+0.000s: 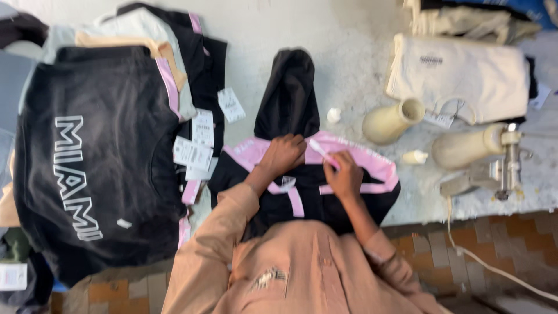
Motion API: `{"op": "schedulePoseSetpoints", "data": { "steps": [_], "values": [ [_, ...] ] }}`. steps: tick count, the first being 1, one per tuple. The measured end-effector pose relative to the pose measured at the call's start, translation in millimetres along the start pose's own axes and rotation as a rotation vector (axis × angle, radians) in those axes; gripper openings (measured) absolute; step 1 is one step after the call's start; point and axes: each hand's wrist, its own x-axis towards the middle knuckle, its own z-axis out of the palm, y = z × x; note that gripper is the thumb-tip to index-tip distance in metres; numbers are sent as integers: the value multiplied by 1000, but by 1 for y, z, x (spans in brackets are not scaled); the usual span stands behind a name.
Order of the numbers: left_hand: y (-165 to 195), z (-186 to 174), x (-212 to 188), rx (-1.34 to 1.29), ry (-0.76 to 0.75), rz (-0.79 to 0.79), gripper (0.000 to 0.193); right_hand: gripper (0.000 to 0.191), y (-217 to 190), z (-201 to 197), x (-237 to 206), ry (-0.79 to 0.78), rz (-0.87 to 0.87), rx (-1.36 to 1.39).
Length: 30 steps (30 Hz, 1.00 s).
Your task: The person scrubs the pink trim and hood of a black hoodie with a toothbrush, then smooths and turns the garment over on the table. They reposition the hoodie, press it flat, and later hold a rotary tool while handling the garment.
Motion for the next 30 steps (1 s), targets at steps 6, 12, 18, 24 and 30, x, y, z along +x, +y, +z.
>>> {"op": "schedulePoseSetpoints", "data": {
  "steps": [6, 12, 18, 24, 30],
  "values": [
    [-26, 2, 19, -204, -174, -76, 13, 24, -20, 5, -10, -131, -198, 40],
    [-35, 5, 31, -173, -325, -47, 11, 36, -14, 0, -19, -226, -330, -39],
    [-9, -32, 41, -252, 12, -199, 7, 28, -9, -5, -21, -193, -325, -36],
    [-35, -121, 31, -20, 341, -430, 4, 26, -5, -7, -19, -161, -327, -31],
    [-92, -135, 49, 392, 491, -347, 6, 26, -11, -2, -23, -143, -313, -19]
  ]
}}
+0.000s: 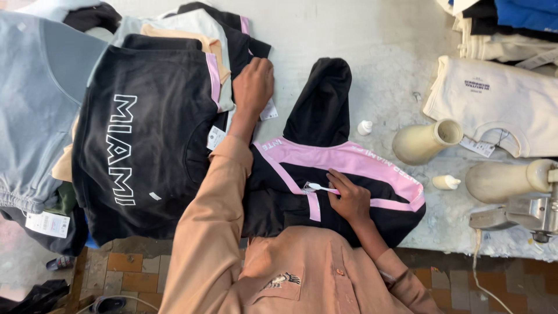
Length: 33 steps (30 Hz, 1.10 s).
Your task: The person scrubs the pink trim and hood of a black hoodie with a toothbrush, then smooths and turns the garment over on the table. They reposition the hoodie, press it flat, and later hold a rotary tool while handling the garment.
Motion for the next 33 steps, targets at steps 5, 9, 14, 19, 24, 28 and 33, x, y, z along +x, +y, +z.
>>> {"op": "schedulePoseSetpoints", "data": {
  "steps": [5, 9, 14, 19, 24, 28, 33],
  "values": [
    [7, 40, -20, 82, -171, 215, 8, 27, 0, -3, -2, 11, -23, -21],
    [13, 54, -36, 58, -332, 52, 2, 26, 13, -9, 2, -28, 25, -29],
    [18, 55, -46, 108, -426, 157, 16, 27, 23, -13, 7, -19, 23, 4],
    [31, 37, -65, 46, -283, 139, 20, 27, 24, -11, 8, -15, 32, -1],
    [78, 11, -89, -168, -394, -241, 9, 30, 22, -10, 6, -14, 36, 39],
    [135, -1, -123, -363, -432, -296, 11, 20, 16, -18, -4, 72, 102, 163],
    [163, -10, -153, -431, -543, -213, 11, 40, 15, -49, -32, 231, 464, 315]
  ]
}}
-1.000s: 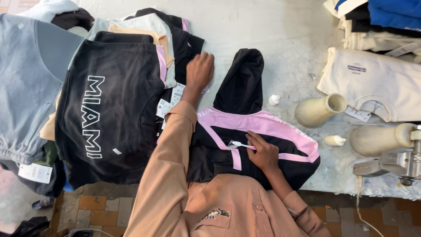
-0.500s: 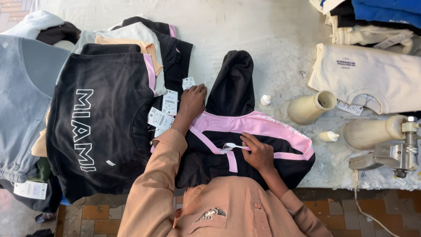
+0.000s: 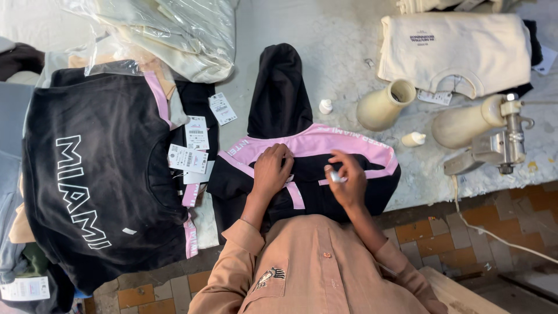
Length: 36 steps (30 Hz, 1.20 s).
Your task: The person scrubs the pink trim and hood of a black hoodie with a toothbrush, then smooths and turns the garment over on the table. They reposition the hoodie, press it flat, and later hold a rotary tool while handling the garment.
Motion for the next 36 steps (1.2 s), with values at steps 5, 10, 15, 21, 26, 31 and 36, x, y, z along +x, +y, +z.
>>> {"op": "schedulePoseSetpoints", "data": {
  "steps": [5, 10, 15, 21, 26, 31, 36],
  "values": [
    [3, 17, -3, 39, -22, 210, 29, 40, 17, -36, -10, -38, 236, -113],
    [-1, 40, 0, 245, -20, 342, 61, 27, 29, -36, -10, -361, 165, -373],
    [-12, 48, -12, 354, -11, 340, 72, 30, 34, -39, 5, -554, 83, -134],
    [-17, 50, -17, 339, -12, 326, 74, 23, 24, -37, 21, -712, 88, -431],
    [-16, 49, -12, 324, -30, 308, 76, 14, 14, -38, 29, -291, -201, -527],
    [-10, 55, -2, 322, -56, 275, 77, 14, 18, -55, 43, -477, -120, -448],
    [14, 67, 4, 368, -14, 246, 78, 12, 24, -69, 59, -282, -113, -330]
  ]
}}
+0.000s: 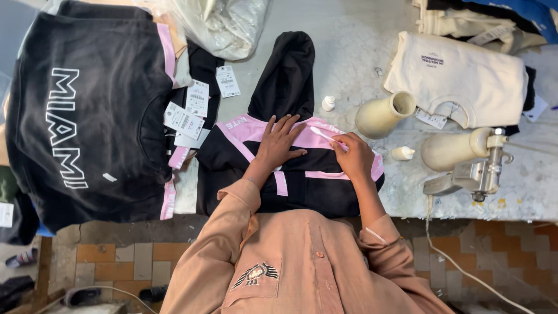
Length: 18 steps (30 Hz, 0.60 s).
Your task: The person scrubs the pink trim and hood of a black hoodie with a toothbrush, then smooths and turns the garment over on the table. They reposition the hoodie, press it flat, and later hold a rotary tool while handling the garment.
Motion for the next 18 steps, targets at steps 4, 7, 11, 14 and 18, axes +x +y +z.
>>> {"op": "schedulePoseSetpoints", "data": {
  "steps": [4, 7, 11, 14, 18],
  "values": [
    [36, 4, -1, 134, 22, -157, 75, 15, 25, -5, 11, -152, -2, -51],
    [62, 11, -6, 171, 34, -219, 73, 15, 55, 4, 17, -64, 18, -37],
    [73, -12, -8, -175, -182, -261, 72, 16, 95, 18, 18, 44, -269, 124],
    [37, -91, -8, -564, 269, -316, 84, 15, 112, 22, 13, 23, -223, 55],
    [-88, -261, -38, -172, 922, -598, 86, 17, 125, 17, 6, -5, -222, 11]
  ]
}}
